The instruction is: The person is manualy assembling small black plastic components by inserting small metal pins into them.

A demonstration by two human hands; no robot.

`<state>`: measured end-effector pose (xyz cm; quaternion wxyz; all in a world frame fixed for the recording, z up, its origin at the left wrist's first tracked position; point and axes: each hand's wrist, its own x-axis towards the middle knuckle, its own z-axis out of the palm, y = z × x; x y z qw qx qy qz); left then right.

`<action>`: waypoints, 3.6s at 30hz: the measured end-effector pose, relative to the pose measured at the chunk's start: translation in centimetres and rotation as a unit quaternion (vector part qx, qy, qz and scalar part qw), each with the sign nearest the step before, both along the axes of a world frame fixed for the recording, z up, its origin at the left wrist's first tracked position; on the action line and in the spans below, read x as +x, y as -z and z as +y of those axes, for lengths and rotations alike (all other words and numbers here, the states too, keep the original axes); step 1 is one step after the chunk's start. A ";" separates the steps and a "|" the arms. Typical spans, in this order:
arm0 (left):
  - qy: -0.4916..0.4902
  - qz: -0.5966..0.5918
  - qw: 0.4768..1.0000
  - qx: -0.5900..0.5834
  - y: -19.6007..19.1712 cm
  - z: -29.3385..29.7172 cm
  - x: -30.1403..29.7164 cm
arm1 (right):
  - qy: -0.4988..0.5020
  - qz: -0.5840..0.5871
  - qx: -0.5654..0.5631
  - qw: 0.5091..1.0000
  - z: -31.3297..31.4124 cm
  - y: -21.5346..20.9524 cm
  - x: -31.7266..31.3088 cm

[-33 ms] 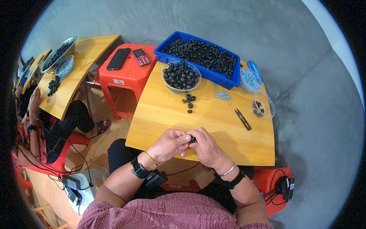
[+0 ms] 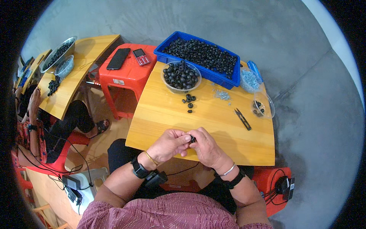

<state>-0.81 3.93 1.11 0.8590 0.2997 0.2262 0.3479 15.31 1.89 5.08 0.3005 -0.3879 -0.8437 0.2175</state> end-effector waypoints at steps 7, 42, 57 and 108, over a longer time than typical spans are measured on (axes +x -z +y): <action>0.006 -0.002 1.000 -0.006 0.1 -0.1 -0.1 | 0.006 -0.003 0.010 1.000 -0.1 0.5 -0.2; -0.129 0.269 0.841 0.452 0.4 -1.6 1.7 | 0.104 -0.075 0.102 0.986 -1.5 3.0 0.2; 0.030 0.141 0.980 0.141 -0.7 0.1 0.4 | 0.065 0.032 0.077 0.994 -1.7 2.9 1.2; -0.163 0.405 0.689 0.579 0.4 -2.3 2.0 | 0.161 -0.143 0.094 0.972 -2.4 2.5 0.8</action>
